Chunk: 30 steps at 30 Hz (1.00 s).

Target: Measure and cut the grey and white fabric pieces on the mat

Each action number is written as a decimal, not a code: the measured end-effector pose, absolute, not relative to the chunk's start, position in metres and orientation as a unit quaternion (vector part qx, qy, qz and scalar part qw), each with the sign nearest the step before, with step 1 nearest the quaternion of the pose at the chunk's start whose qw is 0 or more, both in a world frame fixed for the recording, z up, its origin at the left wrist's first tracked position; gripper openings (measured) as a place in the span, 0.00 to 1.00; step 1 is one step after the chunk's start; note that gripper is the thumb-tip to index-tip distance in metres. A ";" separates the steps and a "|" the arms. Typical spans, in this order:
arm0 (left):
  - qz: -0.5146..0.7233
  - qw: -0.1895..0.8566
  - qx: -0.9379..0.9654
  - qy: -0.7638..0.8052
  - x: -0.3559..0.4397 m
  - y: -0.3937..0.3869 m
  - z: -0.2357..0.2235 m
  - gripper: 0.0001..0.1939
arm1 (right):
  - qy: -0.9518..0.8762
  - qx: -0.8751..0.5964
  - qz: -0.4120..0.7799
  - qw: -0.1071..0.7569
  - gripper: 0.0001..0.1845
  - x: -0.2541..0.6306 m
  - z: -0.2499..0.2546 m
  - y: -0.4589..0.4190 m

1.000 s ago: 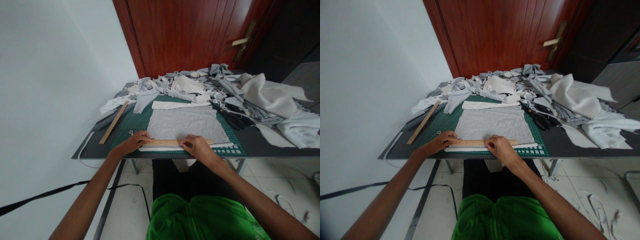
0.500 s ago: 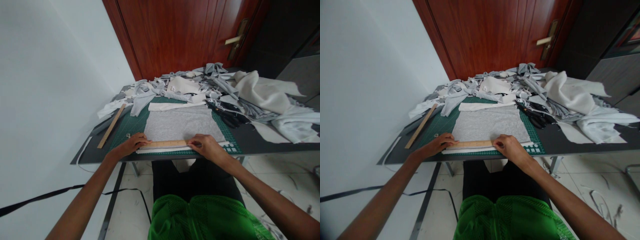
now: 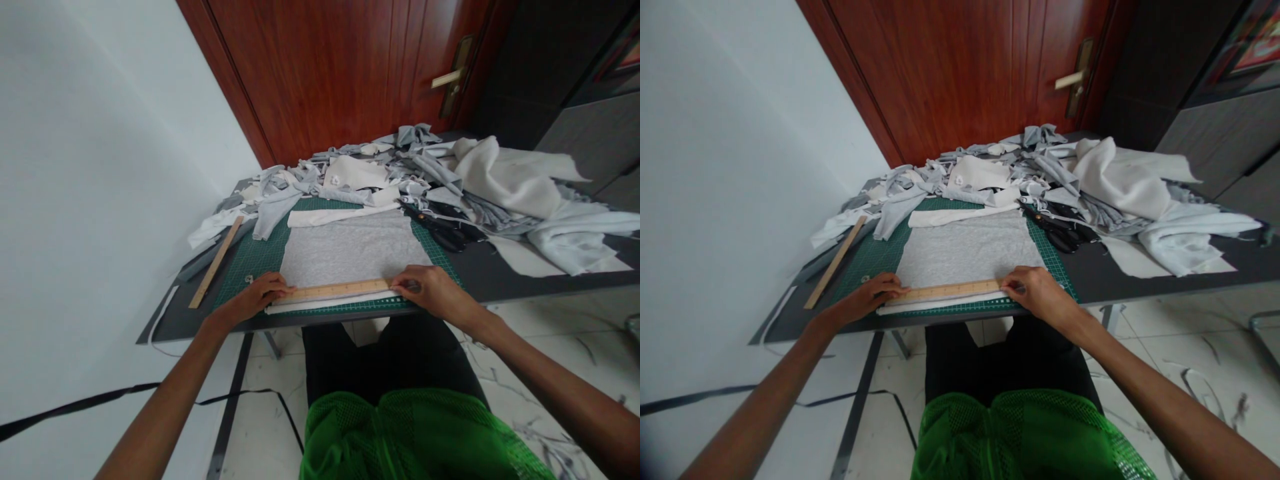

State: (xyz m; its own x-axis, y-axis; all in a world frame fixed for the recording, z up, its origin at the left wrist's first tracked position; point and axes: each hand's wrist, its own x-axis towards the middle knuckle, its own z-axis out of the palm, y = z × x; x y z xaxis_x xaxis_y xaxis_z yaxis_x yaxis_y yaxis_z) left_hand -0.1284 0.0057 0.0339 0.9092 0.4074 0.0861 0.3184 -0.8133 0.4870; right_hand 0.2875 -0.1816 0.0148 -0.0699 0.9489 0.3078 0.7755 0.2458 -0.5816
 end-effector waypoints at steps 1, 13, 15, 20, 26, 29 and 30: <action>0.092 0.239 0.947 0.193 -0.129 0.006 0.033 0.18 | -0.718 -0.601 0.134 0.325 0.07 0.291 0.015 -0.183; 0.077 0.230 0.948 0.205 -0.129 0.009 0.035 0.17 | -0.705 -0.605 0.144 0.340 0.06 0.303 0.016 -0.190; 0.078 0.220 0.950 0.209 -0.129 0.009 0.035 0.17 | -0.698 -0.606 0.151 0.351 0.06 0.303 0.017 -0.191; 0.054 0.176 0.957 0.226 -0.123 0.000 0.052 0.15 | -0.677 -0.605 0.167 0.385 0.07 0.301 0.016 -0.201; 0.043 0.084 0.958 0.272 -0.081 -0.020 0.077 0.13 | -0.655 -0.640 0.167 0.366 0.09 0.299 0.006 -0.214; 0.092 0.050 0.956 0.274 -0.029 -0.038 0.073 0.13 | -0.655 -0.650 0.153 0.354 0.08 0.297 0.000 -0.215; 0.111 0.059 0.955 0.269 -0.009 -0.046 0.069 0.13 | -0.656 -0.650 0.146 0.355 0.08 0.297 -0.002 -0.216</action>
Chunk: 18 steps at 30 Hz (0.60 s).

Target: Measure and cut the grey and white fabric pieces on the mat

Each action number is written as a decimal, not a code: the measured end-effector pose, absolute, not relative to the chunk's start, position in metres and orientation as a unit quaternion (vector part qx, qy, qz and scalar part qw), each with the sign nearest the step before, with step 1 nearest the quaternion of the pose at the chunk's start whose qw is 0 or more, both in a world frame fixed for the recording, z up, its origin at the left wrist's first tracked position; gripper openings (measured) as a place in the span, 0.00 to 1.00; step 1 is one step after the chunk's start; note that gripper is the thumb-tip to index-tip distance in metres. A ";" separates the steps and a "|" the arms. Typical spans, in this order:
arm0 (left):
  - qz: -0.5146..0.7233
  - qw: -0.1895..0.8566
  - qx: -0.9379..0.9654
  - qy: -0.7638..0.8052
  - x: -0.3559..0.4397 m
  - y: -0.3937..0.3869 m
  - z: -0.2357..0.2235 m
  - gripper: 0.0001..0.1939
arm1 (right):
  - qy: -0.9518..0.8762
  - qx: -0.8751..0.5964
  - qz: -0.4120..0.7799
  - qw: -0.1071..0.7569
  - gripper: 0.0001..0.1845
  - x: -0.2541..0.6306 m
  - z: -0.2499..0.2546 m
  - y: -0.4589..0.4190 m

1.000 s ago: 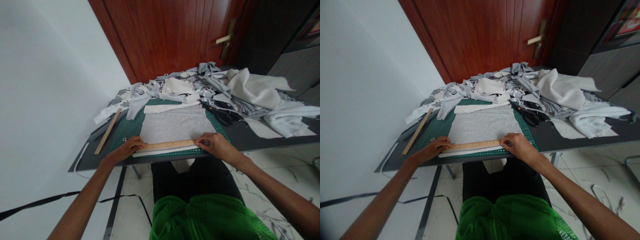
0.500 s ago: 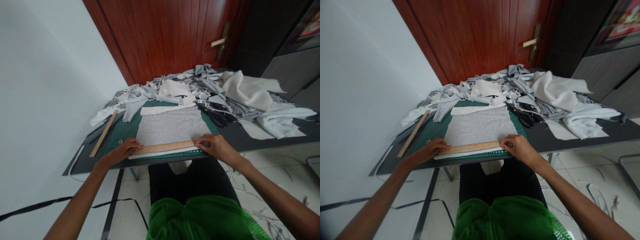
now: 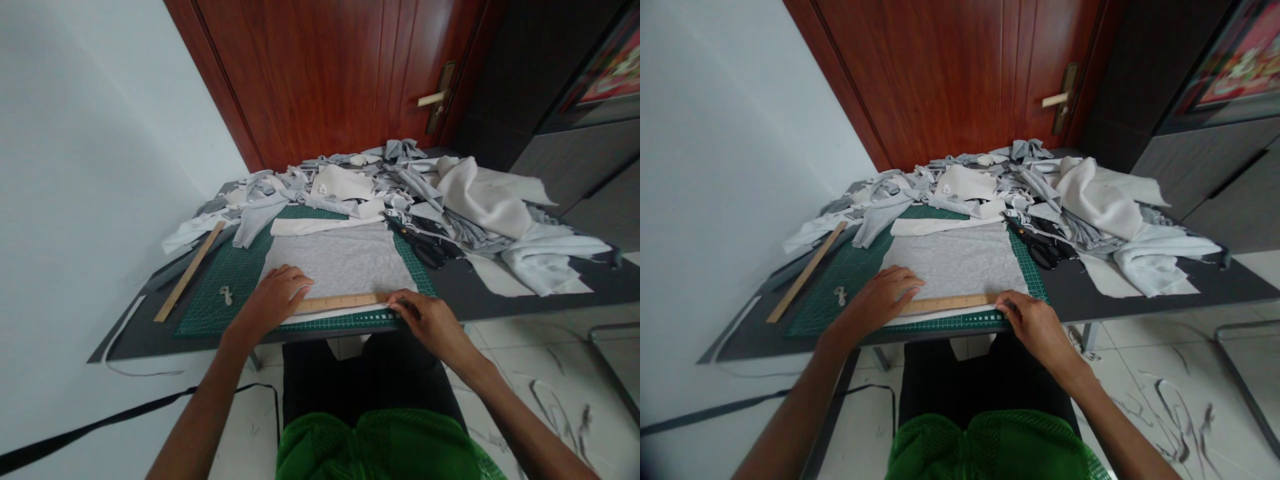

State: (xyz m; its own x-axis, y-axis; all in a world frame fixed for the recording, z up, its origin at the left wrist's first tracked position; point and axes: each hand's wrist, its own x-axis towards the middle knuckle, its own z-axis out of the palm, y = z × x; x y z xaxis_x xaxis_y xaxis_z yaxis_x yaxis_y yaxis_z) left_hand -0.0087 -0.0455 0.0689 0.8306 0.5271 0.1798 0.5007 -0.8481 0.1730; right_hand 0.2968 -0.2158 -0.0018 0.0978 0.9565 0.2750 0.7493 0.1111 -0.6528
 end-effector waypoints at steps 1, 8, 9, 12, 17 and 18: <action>0.128 0.073 0.956 0.255 0.012 -0.053 0.063 0.13 | -0.656 -0.650 0.139 0.357 0.08 0.296 -0.003 -0.217; 0.198 0.231 0.929 0.211 0.098 -0.086 0.022 0.12 | -0.663 -0.633 0.110 0.385 0.07 0.294 -0.008 -0.231; 0.201 0.250 0.923 0.211 0.100 -0.086 0.019 0.12 | -0.669 -0.626 0.116 0.384 0.07 0.294 -0.007 -0.233; 0.208 0.292 0.909 0.211 0.099 -0.084 0.016 0.10 | -0.675 -0.617 0.144 0.378 0.06 0.296 -0.003 -0.236; 0.208 0.301 0.907 0.208 0.093 -0.085 0.016 0.07 | -0.672 -0.607 0.208 0.370 0.06 0.302 0.009 -0.234; 0.204 0.299 0.908 0.209 0.093 -0.086 0.017 0.07 | -0.672 -0.604 0.220 0.367 0.06 0.304 0.012 -0.233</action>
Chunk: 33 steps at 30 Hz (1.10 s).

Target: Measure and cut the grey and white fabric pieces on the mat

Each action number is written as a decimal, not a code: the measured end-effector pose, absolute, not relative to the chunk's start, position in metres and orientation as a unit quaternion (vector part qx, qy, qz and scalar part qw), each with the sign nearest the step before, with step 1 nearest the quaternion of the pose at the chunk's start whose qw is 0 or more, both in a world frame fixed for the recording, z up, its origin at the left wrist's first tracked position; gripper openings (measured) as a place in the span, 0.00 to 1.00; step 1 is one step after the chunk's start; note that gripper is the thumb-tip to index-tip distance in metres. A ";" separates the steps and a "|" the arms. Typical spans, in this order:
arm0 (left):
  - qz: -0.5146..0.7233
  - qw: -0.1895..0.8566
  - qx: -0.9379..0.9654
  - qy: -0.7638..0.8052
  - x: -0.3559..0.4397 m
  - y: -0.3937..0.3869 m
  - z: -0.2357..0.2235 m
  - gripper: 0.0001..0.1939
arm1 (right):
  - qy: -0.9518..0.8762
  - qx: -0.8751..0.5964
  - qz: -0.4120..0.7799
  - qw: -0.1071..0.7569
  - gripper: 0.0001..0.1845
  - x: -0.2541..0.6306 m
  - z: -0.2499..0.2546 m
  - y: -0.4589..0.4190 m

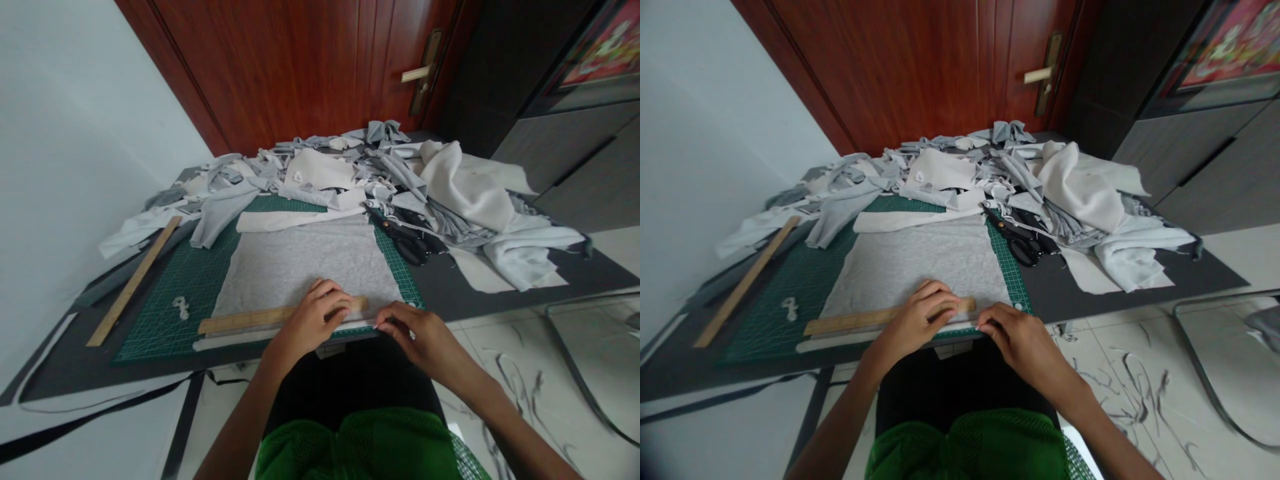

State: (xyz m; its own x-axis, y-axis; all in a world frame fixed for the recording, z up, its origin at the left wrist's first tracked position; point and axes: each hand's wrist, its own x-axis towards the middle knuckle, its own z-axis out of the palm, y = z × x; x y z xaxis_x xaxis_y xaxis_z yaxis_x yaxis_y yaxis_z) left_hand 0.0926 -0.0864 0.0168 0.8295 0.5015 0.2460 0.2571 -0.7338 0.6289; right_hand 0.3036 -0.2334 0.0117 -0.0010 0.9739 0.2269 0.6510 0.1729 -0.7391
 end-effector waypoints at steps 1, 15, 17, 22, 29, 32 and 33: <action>0.199 0.297 0.910 0.211 0.092 -0.087 0.017 0.07 | -0.672 -0.602 0.229 0.364 0.06 0.305 0.015 -0.232; 0.150 0.266 0.931 0.201 0.091 -0.091 0.024 0.13 | -0.704 -0.581 0.178 0.369 0.05 0.298 0.009 -0.195; 0.150 0.264 0.933 0.196 0.092 -0.092 0.024 0.11 | -0.707 -0.580 0.176 0.366 0.05 0.298 0.007 -0.196; 0.165 0.267 0.931 0.188 0.091 -0.092 0.022 0.14 | -0.707 -0.583 0.182 0.357 0.05 0.296 0.007 -0.196; 0.166 0.289 0.926 0.178 0.089 -0.090 0.022 0.20 | -0.687 -0.581 0.185 0.396 0.06 0.309 0.011 -0.204; 0.147 0.302 0.925 0.176 0.090 -0.090 0.025 0.22 | -0.663 -0.612 0.169 0.396 0.08 0.321 0.009 -0.212; 0.142 0.304 0.925 0.176 0.091 -0.091 0.026 0.22 | -0.660 -0.615 0.170 0.398 0.09 0.324 0.008 -0.215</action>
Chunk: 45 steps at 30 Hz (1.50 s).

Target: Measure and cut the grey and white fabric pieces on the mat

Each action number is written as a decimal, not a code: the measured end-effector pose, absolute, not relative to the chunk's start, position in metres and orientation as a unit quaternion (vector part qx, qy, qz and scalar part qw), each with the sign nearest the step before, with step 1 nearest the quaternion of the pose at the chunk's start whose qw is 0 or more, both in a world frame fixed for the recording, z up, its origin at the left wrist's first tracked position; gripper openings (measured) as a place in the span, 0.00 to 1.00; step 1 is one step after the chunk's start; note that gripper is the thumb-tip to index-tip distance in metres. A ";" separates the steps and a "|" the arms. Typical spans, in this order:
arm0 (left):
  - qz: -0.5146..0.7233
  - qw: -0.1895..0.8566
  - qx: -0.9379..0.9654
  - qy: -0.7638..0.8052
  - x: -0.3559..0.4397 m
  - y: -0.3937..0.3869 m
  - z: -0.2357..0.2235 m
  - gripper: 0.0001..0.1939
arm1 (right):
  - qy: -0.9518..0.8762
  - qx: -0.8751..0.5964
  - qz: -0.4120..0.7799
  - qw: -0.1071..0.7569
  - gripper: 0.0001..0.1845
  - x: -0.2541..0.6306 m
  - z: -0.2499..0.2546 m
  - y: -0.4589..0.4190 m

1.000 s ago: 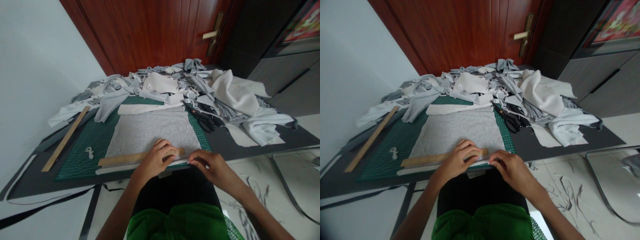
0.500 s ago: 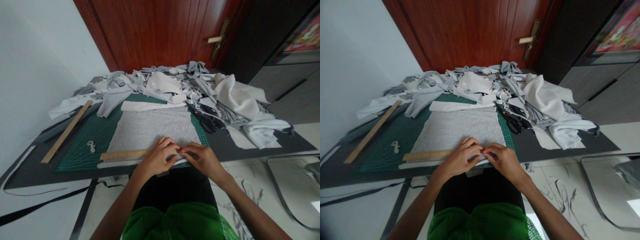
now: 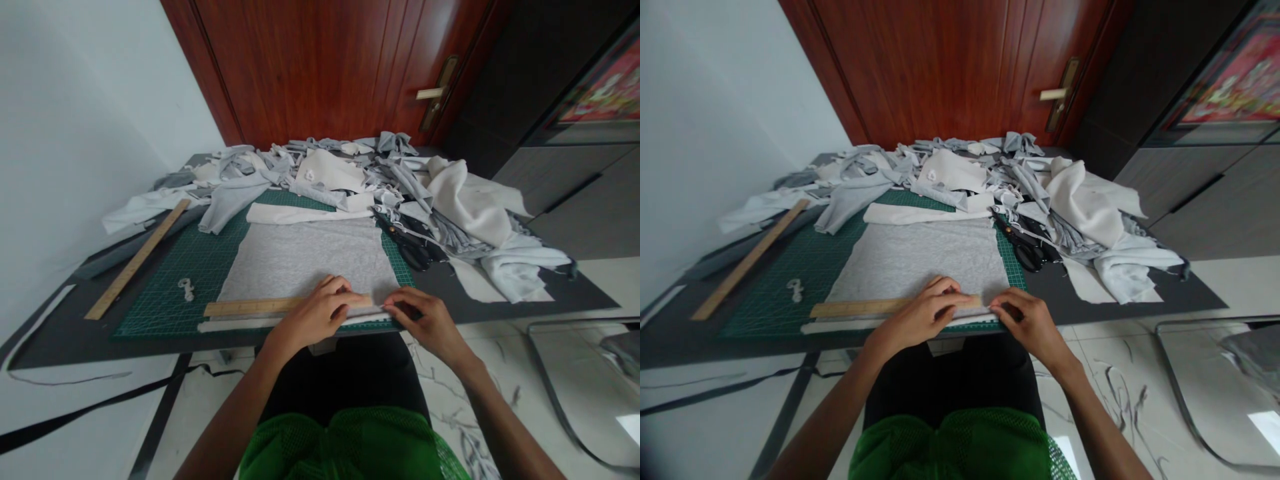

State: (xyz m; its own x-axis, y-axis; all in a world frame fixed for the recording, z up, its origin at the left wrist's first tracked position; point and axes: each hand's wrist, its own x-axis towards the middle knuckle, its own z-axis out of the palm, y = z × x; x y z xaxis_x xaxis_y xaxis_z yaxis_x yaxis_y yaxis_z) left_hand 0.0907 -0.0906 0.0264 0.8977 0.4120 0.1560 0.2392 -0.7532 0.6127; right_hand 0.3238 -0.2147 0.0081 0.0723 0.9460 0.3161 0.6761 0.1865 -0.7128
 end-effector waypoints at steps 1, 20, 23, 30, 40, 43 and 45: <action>0.139 0.305 0.926 0.175 0.092 -0.091 0.027 0.23 | -0.659 -0.613 0.173 0.401 0.09 0.326 0.007 -0.217; 0.112 0.307 0.936 0.130 0.151 -0.095 0.027 0.21 | -0.711 -0.514 0.126 0.462 0.03 0.335 -0.008 -0.227; 0.111 0.298 0.941 0.120 0.153 -0.097 0.030 0.23 | -0.703 -0.522 0.125 0.466 0.04 0.335 -0.009 -0.227; 0.127 0.246 0.943 0.183 0.097 -0.084 0.033 0.25 | -0.697 -0.532 0.151 0.456 0.05 0.337 -0.011 -0.226; 0.137 0.266 0.937 0.179 0.077 -0.078 0.027 0.21 | -0.687 -0.538 0.168 0.458 0.05 0.337 -0.009 -0.226; 0.141 0.267 0.938 0.173 0.081 -0.080 0.027 0.22 | -0.687 -0.537 0.164 0.460 0.06 0.338 -0.009 -0.225; 0.141 0.265 0.939 0.168 0.082 -0.081 0.026 0.22 | -0.687 -0.539 0.161 0.460 0.07 0.338 -0.009 -0.225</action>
